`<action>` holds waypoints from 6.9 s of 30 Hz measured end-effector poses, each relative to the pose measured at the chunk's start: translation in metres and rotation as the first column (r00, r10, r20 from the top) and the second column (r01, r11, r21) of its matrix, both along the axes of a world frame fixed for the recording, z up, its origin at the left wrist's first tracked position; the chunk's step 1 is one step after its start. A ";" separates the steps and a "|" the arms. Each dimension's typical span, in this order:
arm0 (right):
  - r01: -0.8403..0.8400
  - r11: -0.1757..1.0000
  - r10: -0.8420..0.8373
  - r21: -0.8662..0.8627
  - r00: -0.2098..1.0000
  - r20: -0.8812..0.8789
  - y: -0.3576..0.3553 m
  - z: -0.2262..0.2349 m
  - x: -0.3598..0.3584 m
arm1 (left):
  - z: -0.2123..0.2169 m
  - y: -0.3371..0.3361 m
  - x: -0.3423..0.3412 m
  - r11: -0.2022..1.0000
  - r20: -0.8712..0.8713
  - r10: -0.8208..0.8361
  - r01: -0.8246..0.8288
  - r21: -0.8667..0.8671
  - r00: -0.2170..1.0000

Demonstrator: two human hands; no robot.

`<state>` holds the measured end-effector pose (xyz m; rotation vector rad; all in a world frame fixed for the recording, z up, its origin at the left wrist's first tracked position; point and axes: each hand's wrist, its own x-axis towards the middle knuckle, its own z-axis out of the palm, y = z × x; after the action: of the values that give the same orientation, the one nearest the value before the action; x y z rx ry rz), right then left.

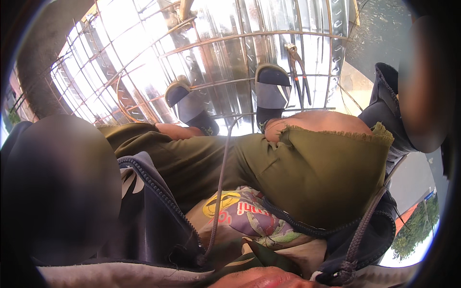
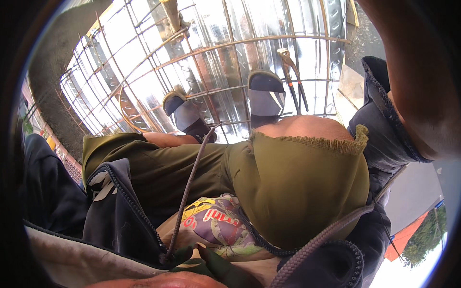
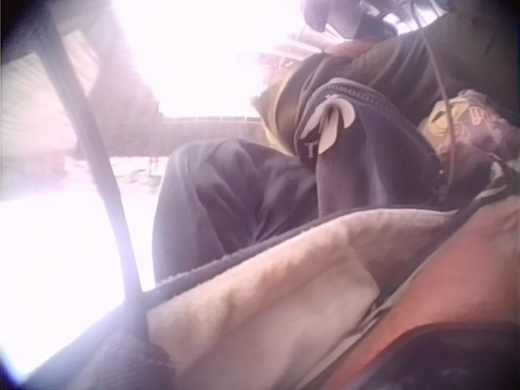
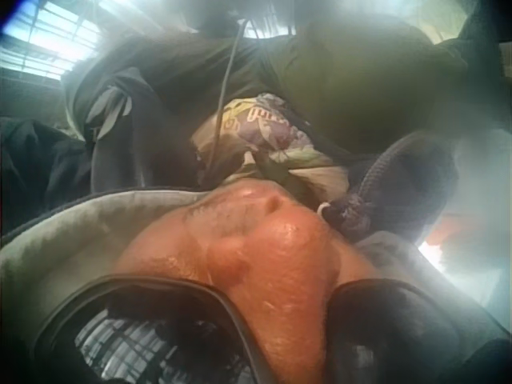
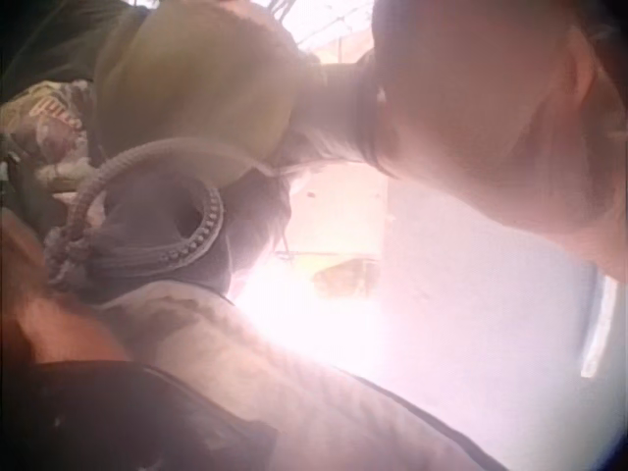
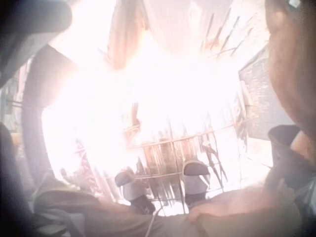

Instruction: The person is assembling a cylindrical rebar cage on a rooftop. They use pliers to twist and secure wire ties around the intersections of the vertical and horizontal steel bars. Another worker is visible nearby.

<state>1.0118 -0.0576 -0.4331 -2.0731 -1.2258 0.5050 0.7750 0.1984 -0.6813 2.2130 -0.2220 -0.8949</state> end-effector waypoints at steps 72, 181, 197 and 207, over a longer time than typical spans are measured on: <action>0.361 0.032 -0.311 0.932 0.890 -0.334 -0.034 0.019 0.044 | 0.348 0.082 0.234 0.752 0.923 -0.091 0.634 -0.182 0.373; 0.152 0.646 -0.352 -0.748 0.929 -0.115 0.124 -0.270 0.002 | -0.061 0.059 0.230 0.847 0.530 -0.511 0.502 0.175 0.677; 0.258 0.801 -0.337 -0.541 0.940 -0.051 0.102 -0.288 -0.007 | -0.027 0.038 0.248 0.777 0.210 -0.629 0.592 0.216 0.749; 0.229 0.816 -0.308 -0.531 0.949 -0.064 0.094 -0.292 -0.004 | -0.016 0.031 0.254 0.736 0.094 -0.666 0.632 0.242 0.740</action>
<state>1.0079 0.0361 -0.7252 -2.5522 -0.7323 0.9151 1.0289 0.2299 -0.6971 2.4295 -1.1042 -1.1170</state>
